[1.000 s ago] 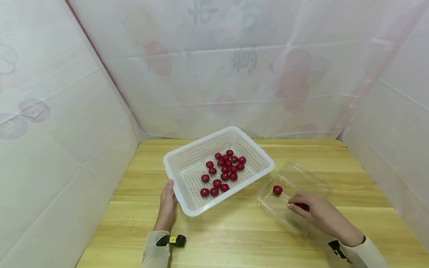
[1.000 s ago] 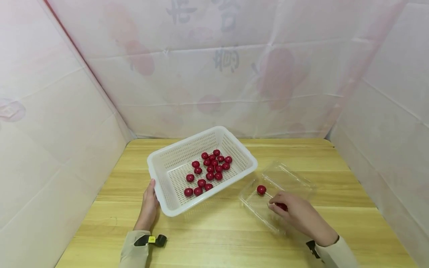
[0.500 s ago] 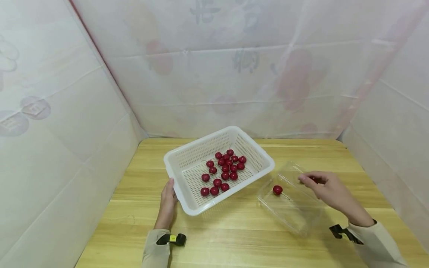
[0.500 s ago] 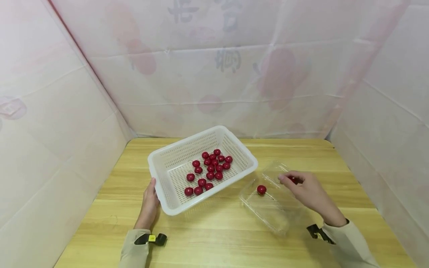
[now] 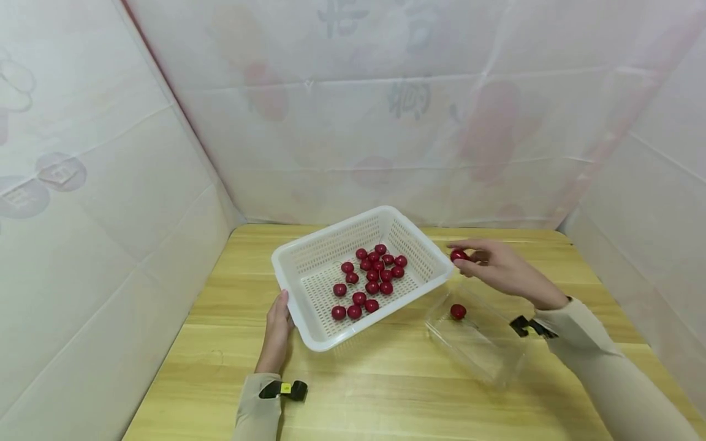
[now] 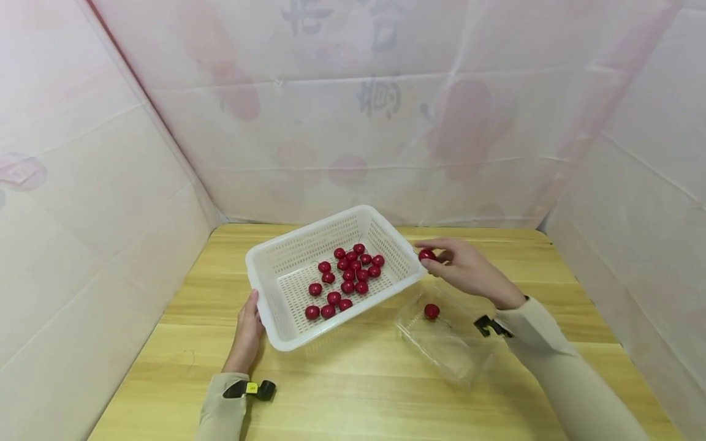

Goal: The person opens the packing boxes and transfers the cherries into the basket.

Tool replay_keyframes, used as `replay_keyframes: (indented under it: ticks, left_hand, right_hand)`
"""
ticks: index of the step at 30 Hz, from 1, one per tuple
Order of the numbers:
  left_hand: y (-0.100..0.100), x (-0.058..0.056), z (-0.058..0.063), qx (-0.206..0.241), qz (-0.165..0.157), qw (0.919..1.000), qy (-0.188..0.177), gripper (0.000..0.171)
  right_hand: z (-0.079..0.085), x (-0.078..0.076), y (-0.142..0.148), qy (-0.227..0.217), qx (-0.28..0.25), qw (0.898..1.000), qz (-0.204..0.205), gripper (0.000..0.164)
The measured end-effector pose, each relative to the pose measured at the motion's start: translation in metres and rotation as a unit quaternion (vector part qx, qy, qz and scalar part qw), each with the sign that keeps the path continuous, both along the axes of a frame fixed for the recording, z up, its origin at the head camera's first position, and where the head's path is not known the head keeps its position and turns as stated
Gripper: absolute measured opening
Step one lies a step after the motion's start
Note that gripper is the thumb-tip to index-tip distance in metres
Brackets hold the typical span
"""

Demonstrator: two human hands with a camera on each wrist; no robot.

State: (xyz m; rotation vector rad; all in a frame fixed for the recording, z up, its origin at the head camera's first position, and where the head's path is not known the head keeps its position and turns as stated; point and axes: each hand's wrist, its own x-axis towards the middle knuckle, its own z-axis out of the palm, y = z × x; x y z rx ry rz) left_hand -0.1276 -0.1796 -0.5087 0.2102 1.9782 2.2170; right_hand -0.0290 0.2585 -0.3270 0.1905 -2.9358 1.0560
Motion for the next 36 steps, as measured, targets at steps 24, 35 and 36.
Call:
replay_keyframes:
  ticks: [24,35,36]
  left_hand:
    - [0.003,0.001,0.002,0.01,-0.002,0.9999,0.011,0.069]
    - [0.006,0.001,0.003,0.002,-0.004,1.0,0.001,0.069]
    - [0.007,0.001,0.003,0.003,-0.003,1.0,-0.001,0.069]
  right_hand:
    - [-0.048,-0.117,-0.101,-0.106,0.241,0.94,0.216,0.021]
    - [-0.071,-0.112,-0.115,-0.165,0.245,0.933,0.207,0.015]
    - [-0.072,-0.113,-0.116,-0.162,0.243,0.934,0.208,0.016]
